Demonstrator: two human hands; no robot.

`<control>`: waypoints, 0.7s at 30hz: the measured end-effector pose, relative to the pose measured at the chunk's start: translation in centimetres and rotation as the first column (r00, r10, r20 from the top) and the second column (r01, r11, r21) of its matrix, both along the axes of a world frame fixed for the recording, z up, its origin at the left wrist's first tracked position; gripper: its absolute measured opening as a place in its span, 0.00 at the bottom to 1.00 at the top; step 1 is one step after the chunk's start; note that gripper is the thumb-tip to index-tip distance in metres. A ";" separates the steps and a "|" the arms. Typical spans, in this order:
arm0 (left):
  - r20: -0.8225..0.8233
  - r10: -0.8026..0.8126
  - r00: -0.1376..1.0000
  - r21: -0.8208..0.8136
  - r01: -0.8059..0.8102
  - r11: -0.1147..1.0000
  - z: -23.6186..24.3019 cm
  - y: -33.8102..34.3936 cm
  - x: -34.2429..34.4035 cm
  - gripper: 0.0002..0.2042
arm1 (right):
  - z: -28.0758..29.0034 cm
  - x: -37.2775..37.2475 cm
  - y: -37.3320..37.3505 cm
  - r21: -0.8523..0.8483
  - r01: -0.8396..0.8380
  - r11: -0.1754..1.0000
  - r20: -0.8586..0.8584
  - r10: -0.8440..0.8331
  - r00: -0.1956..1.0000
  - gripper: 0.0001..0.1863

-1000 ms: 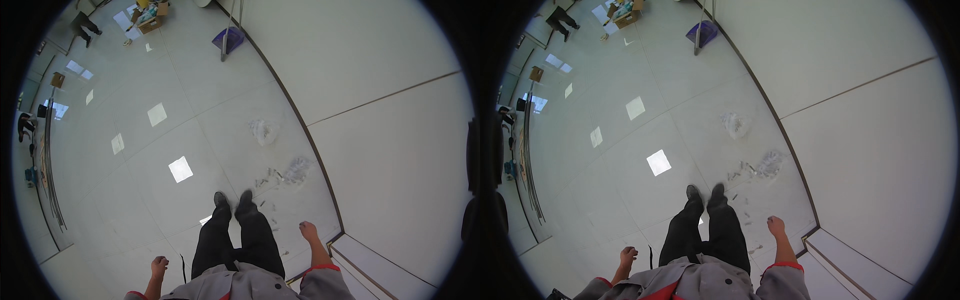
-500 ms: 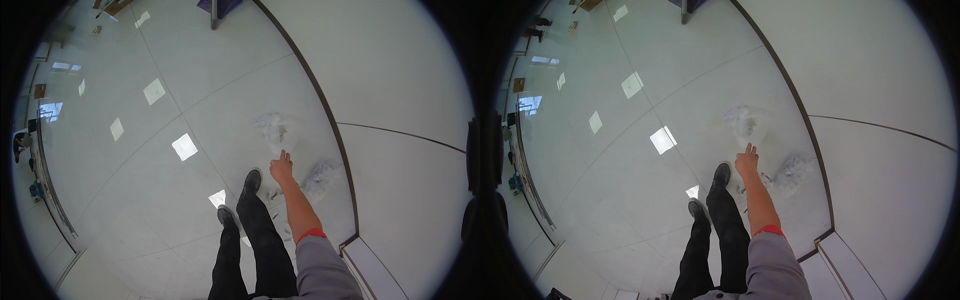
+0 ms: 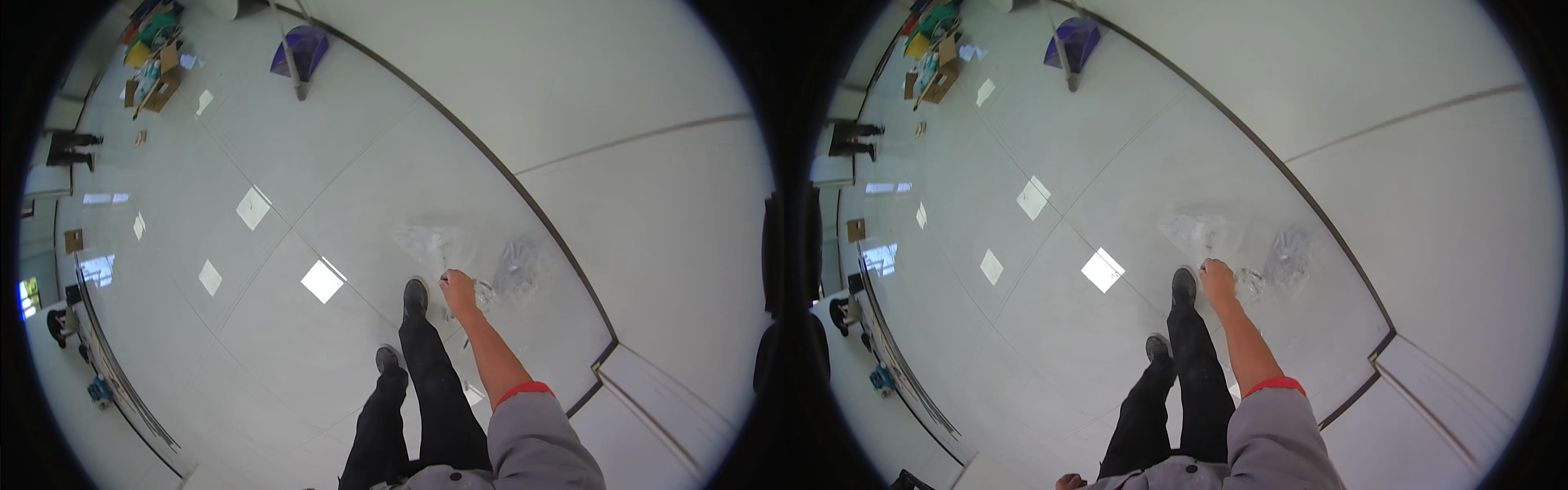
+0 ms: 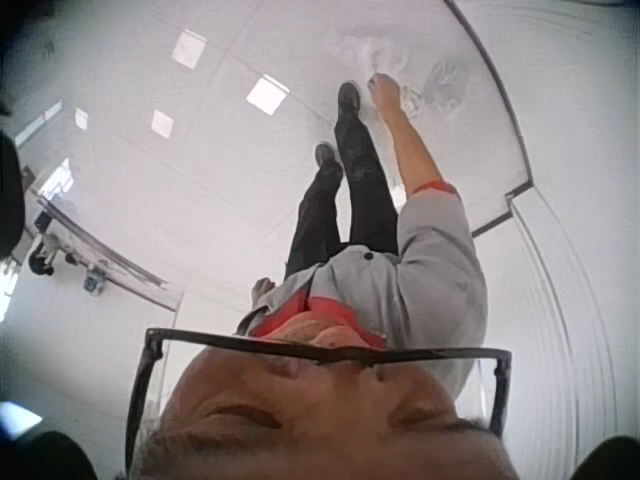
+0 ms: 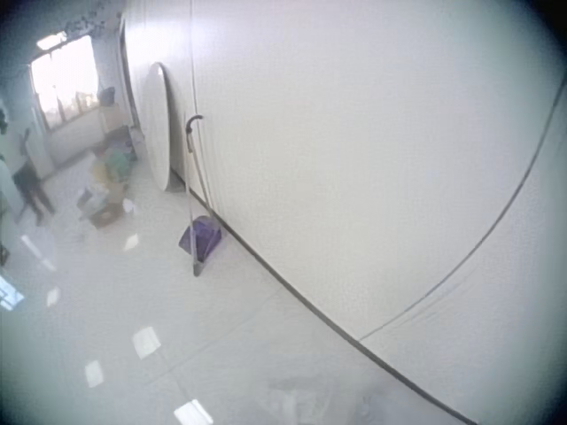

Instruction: The person installs a dark trim strip along the base of a white wall, measures the wall and trim with a tape measure, marks the trim, and cuts it with an angle grinder. The person also handles small metal fasteners and plastic packaging.

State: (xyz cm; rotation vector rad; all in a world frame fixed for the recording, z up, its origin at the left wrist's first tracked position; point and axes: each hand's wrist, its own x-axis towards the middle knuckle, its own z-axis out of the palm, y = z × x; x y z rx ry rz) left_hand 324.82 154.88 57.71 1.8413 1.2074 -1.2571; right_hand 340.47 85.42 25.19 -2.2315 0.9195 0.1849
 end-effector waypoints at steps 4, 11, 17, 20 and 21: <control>0.157 -0.316 0.936 -0.055 0.327 0.943 -4.7 0.1 7.3 0.14 | 12.6 -9.3 5.1 -0.093 0.035 0.995 0.111 -0.025 0.993 0.06; 0.397 -0.639 0.659 -0.530 0.733 0.426 9.7 -32.3 7.8 0.19 | 39.2 -29.9 20.9 -0.341 0.145 0.929 0.351 -0.017 0.936 0.05; 0.074 -0.795 0.602 -0.745 0.563 0.357 14.3 -36.8 -11.8 0.27 | 48.1 -46.6 32.9 -0.049 0.293 0.955 0.494 -0.232 0.838 0.05; 0.801 -0.577 -0.160 -0.397 0.579 -0.712 15.2 -34.8 -23.7 0.06 | 47.5 -57.2 38.9 0.203 0.569 0.797 0.523 -0.579 0.626 0.06; 0.817 -0.517 -0.256 -0.359 0.476 -0.803 15.1 -34.5 -28.0 0.07 | 48.3 -61.6 40.3 0.176 0.583 0.793 0.506 -0.581 0.638 0.06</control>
